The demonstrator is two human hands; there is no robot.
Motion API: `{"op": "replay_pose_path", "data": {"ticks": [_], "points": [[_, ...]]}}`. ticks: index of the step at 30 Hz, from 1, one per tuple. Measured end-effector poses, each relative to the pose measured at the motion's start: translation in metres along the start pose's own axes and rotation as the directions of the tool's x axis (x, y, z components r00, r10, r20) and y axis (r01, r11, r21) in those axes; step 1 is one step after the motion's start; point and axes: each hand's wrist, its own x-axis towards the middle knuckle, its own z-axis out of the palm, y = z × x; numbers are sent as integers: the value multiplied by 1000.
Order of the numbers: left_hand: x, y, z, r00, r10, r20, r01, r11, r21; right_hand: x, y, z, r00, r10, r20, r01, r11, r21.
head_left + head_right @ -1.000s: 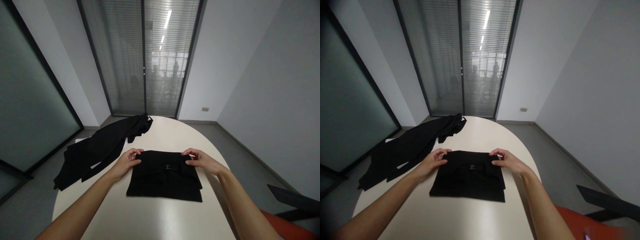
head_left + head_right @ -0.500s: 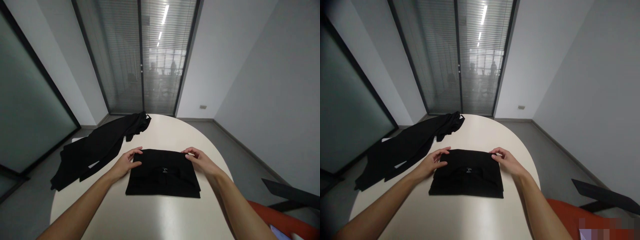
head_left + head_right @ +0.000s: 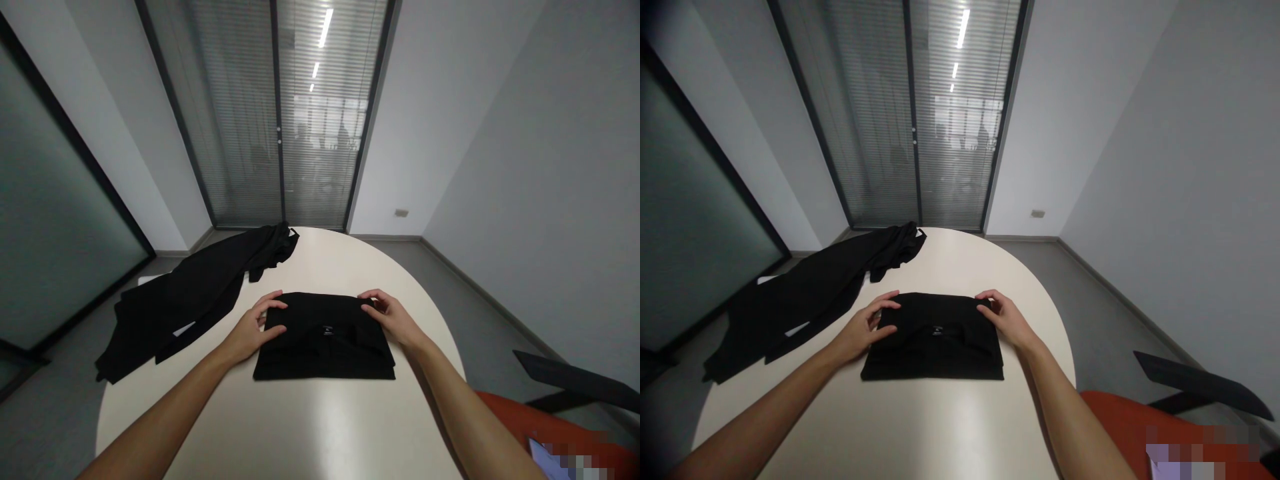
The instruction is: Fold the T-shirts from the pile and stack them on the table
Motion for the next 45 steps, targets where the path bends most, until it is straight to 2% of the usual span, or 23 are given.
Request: {"op": "replay_pose_path", "data": {"ticks": [3, 5, 8, 11, 14, 16, 19, 22, 28, 31, 35, 39, 41, 45], "points": [[-6, 8, -1, 992, 73, 101, -88, 982, 164, 0, -2, 0, 1000, -11, 4, 11, 997, -83], [-10, 12, -1, 982, 94, 166, -140, 947, 290, 0, -7, 0, 998, -51, -25, 45, 978, -204], [-14, 19, -1, 970, 115, 216, -200, 881, 430, 0, -18, 1, 982, -176, -71, 128, 889, -439], [-14, 25, 1, 956, 188, 227, -281, 813, 511, -2, -32, 5, 949, -304, -79, 215, 813, -541], [-12, 32, 4, 925, 260, 276, -372, 770, 518, -6, -46, 13, 930, -355, 96, 357, 807, -471], [-11, 35, 5, 899, 279, 338, -423, 754, 502, -10, -54, 18, 895, -377, 239, 444, 803, -398], [-11, 37, 4, 865, 272, 421, -465, 751, 469, -15, -60, 21, 857, -388, 341, 501, 784, -367], [-12, 37, 1, 862, 250, 440, -453, 769, 451, -16, -60, 20, 853, -355, 382, 492, 790, -364], [-15, 35, -1, 860, 263, 437, -471, 738, 483, -16, -54, 16, 892, -267, 365, 385, 872, -302], [-14, 37, -1, 867, 284, 410, -469, 744, 476, -16, -44, 13, 922, -222, 317, 326, 888, -326], [-15, 42, -1, 862, 296, 411, -477, 746, 464, -15, -24, 4, 976, -96, 194, 165, 911, -378], [-16, 43, 0, 851, 295, 434, -481, 769, 420, -14, -12, -3, 984, -50, 173, 105, 941, -322], [-15, 39, 1, 868, 295, 399, -449, 810, 378, -14, -10, -6, 979, -66, 193, 119, 952, -280], [-11, 30, 4, 923, 315, 219, -380, 829, 411, -11, -17, -7, 969, -166, 183, 215, 930, -297]]}}
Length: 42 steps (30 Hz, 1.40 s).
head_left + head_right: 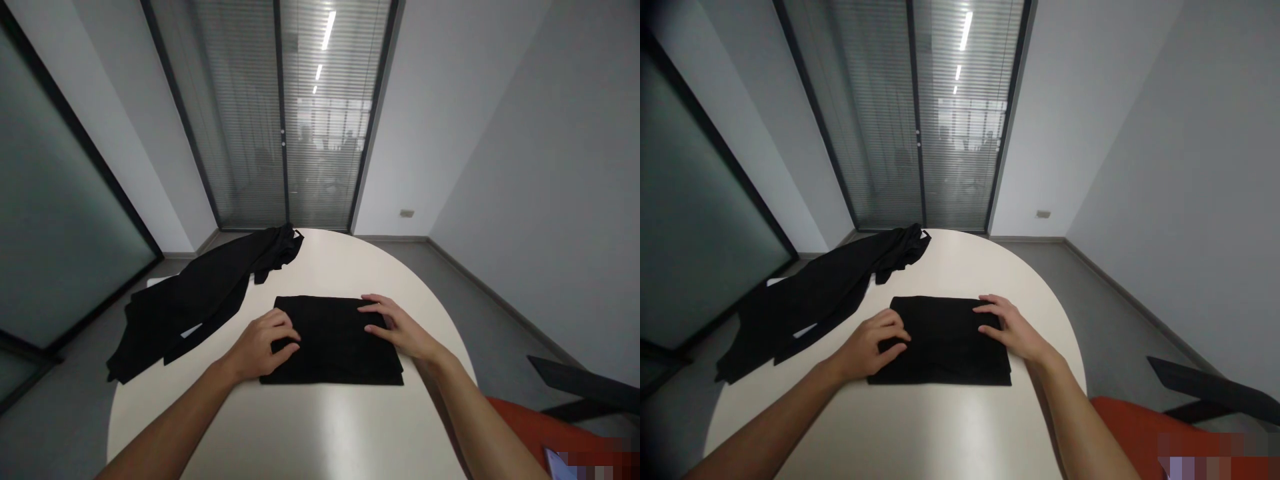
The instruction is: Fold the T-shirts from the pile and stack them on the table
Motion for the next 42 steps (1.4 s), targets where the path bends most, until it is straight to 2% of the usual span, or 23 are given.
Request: {"op": "replay_pose_path", "data": {"ticks": [2, 4, 6, 8, 12, 15, 20, 26, 29, 31, 32, 34, 36, 37, 39, 40, 42], "points": [[0, -3, 3, 999, -21, -31, 22, 999, 37, 3, -13, 0, 994, -101, -40, 98, 993, -73], [-1, -6, 5, 998, -48, 29, 47, 998, 38, 5, -32, 3, 979, -198, -35, 194, 975, -110], [-3, -9, 8, 991, -78, 113, 75, 997, 24, 5, -52, 9, 971, -237, 10, 237, 966, -104], [-5, -11, 10, 981, -91, 170, 89, 996, 22, 5, -66, 19, 962, -244, 122, 258, 959, -119], [-8, -11, 6, 966, -124, 228, 115, 992, 50, 3, -69, 33, 918, -240, 316, 302, 940, -161], [-6, -7, 2, 959, -153, 237, 139, 987, 75, 3, -65, 35, 895, -231, 383, 321, 928, -191], [-2, -3, 4, 972, -140, 189, 119, 986, 119, 2, -72, 38, 906, -265, 330, 355, 902, -248], [-3, -3, 2, 969, -108, 222, 78, 987, 139, -4, -83, 51, 850, -431, 304, 511, 816, -272], [-2, -6, -4, 980, -104, 172, 88, 991, 101, -4, -84, 49, 843, -468, 265, 530, 808, -258], [-1, -12, -5, 984, -145, 98, 142, 989, 39, -4, -82, 43, 849, -477, 228, 521, 826, -213], [0, -16, -4, 981, -186, 48, 185, 983, 10, -3, -80, 39, 866, -460, 196, 494, 846, -199], [1, -25, -2, 961, -274, -43, 272, 962, -37, -3, -74, 28, 933, -348, 89, 359, 905, -228], [1, -33, 1, 942, -324, -85, 320, 946, -57, -3, -64, 16, 990, -120, -74, 90, 944, -316], [1, -36, 3, 942, -324, -83, 321, 946, -52, -4, -58, 10, 988, 19, -155, -74, 933, -354], [0, -38, 5, 958, -285, -45, 284, 959, -8, -6, -45, 0, 932, 266, -246, -345, 858, -381], [-1, -38, 6, 966, -256, -19, 256, 966, 23, -7, -38, -3, 908, 348, -234, -415, 830, -373], [-2, -36, 7, 978, -206, 30, 203, 976, 74, -10, -25, -6, 898, 419, -132, -439, 848, -297]]}}
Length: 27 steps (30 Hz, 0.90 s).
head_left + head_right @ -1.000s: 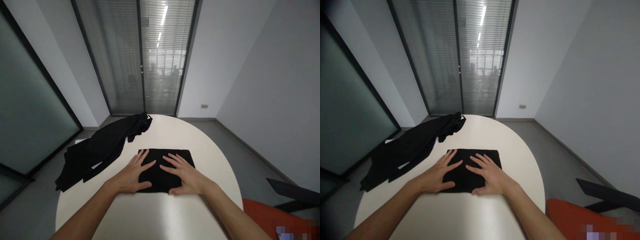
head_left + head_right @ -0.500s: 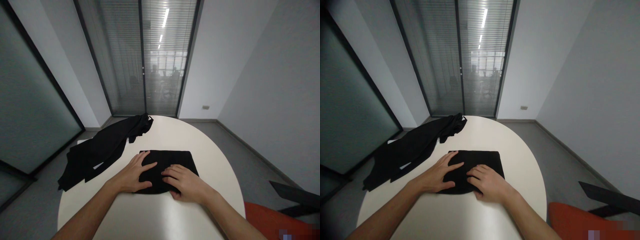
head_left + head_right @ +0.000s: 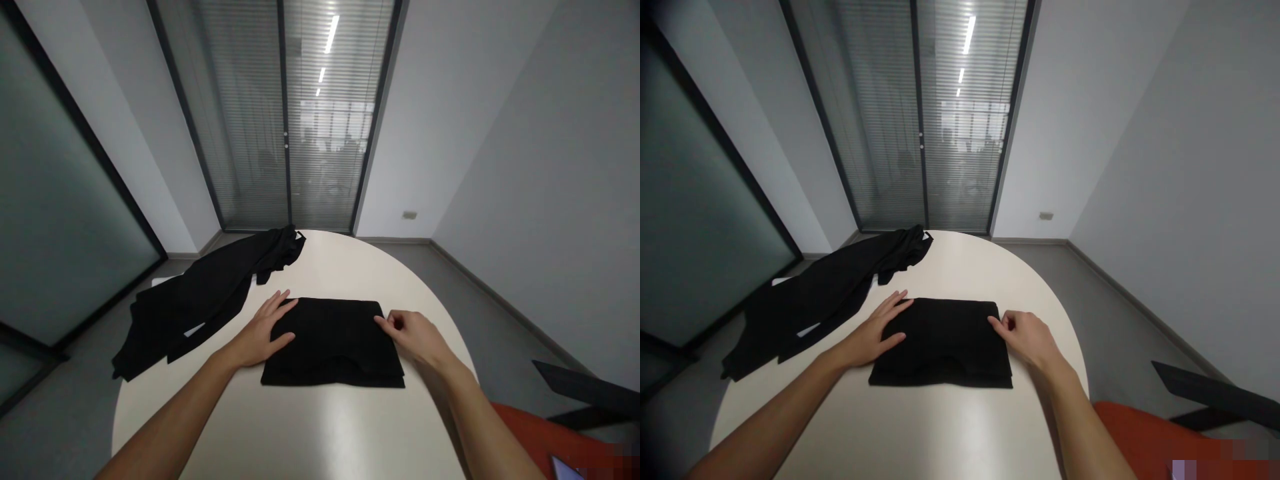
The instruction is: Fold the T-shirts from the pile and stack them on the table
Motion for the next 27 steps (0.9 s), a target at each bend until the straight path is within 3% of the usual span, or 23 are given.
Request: {"op": "replay_pose_path", "data": {"ticks": [2, 5, 10, 15, 21, 27], "points": [[-2, 4, 0, 999, 35, 28, -36, 999, 16, 2, 9, 4, 995, -49, 90, 38, 991, 124], [-5, 10, -2, 995, 73, 69, -74, 997, 8, 2, 15, 8, 986, -111, 122, 72, 954, 290], [-6, 16, -9, 986, 84, 142, -91, 995, 48, 0, 17, -1, 976, -125, 178, 19, 864, 504], [-6, 17, -12, 985, 43, 166, -52, 997, 53, -1, 24, -2, 970, -125, 210, 8, 874, 486], [-4, 13, -10, 990, -18, 143, 20, 1000, -14, -5, 34, -1, 861, -168, 479, -164, 801, 576], [-6, 11, -12, 990, -18, 142, 19, 1000, -5, -3, 48, -3, 816, -203, 541, -234, 740, 631]]}}
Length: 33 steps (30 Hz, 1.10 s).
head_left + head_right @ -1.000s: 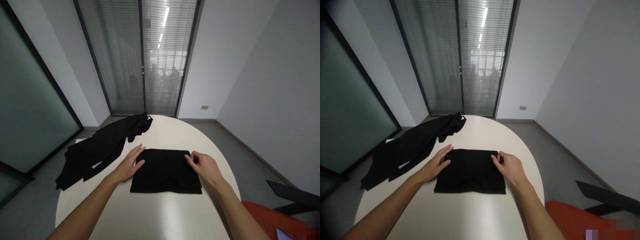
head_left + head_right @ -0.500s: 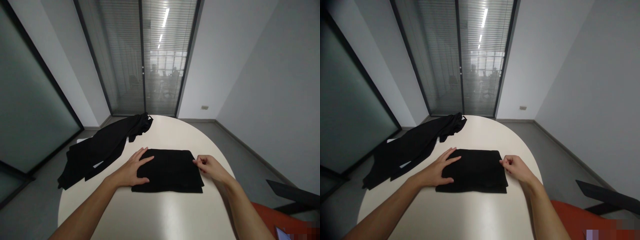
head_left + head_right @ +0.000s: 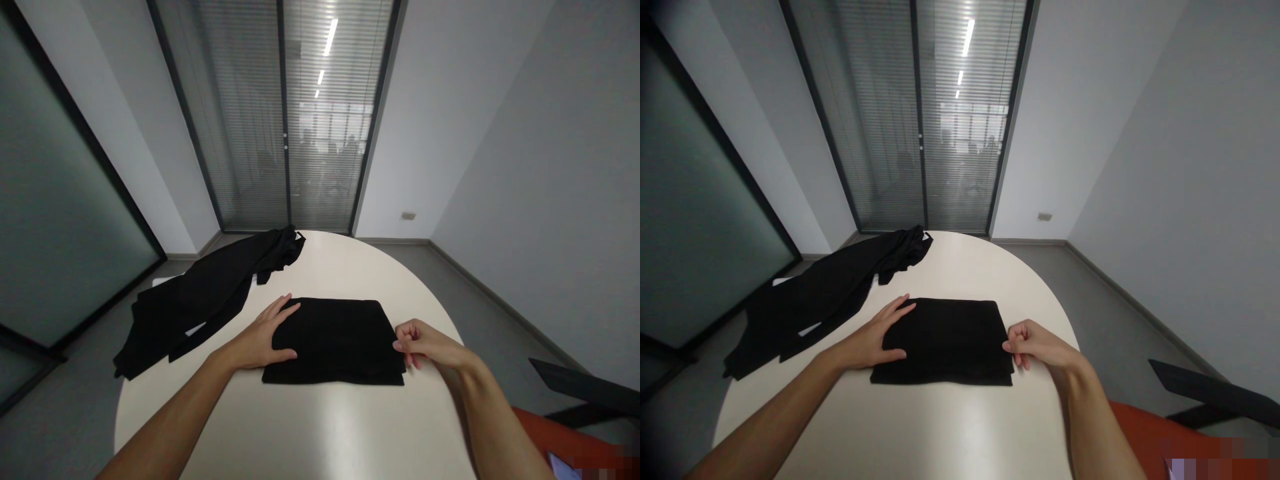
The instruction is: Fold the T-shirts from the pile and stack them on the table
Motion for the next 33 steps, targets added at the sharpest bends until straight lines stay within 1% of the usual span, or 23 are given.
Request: {"op": "replay_pose_path", "data": {"ticks": [3, 5, 6, 8, 10, 12, 15, 19, 21, 24, 26, 29, 31, 33], "points": [[-2, 0, -1, 999, -17, 27, 18, 1000, -19, 2, -3, 4, 999, 47, -9, -47, 999, -11], [0, -1, 0, 999, -29, 19, 30, 998, -63, 3, -8, 10, 996, 85, -40, -87, 995, -51], [2, -3, 2, 999, -43, -9, 42, 995, -95, 3, -11, 12, 993, 98, -63, -103, 992, -79], [9, -8, 6, 988, -107, -110, 87, 981, -175, 2, -15, 16, 987, 118, -105, -131, 983, -131], [18, -14, 10, 958, -196, -208, 141, 957, -252, 1, -18, 18, 983, 135, -124, -155, 974, -168], [25, -19, 12, 932, -250, -264, 172, 943, -284, 1, -20, 17, 980, 153, -129, -176, 965, -195], [31, -21, 13, 922, -256, -292, 177, 946, -271, 0, -27, 17, 975, 166, -146, -201, 941, -273], [32, -16, 11, 913, -265, -309, 170, 939, -300, -2, -41, 21, 970, 202, -134, -242, 855, -459], [32, -14, 11, 912, -262, -314, 154, 931, -330, -2, -47, 24, 967, 223, -121, -253, 820, -514], [33, -15, 11, 918, -269, -291, 147, 913, -381, -1, -54, 24, 974, 207, -95, -225, 815, -533], [32, -16, 11, 919, -288, -271, 155, 893, -423, 2, -57, 20, 983, 154, -97, -182, 824, -537], [25, -17, 7, 918, -331, -219, 176, 835, -522, 15, -62, 6, 982, 43, -182, -142, 802, -580], [16, -13, 2, 934, -340, -112, 207, 769, -605, 31, -65, -4, 964, -42, -261, -133, 776, -617], [6, -5, -3, 951, -304, 51, 256, 687, -680, 50, -68, -11, 942, -126, -312, -105, 771, -628]]}}
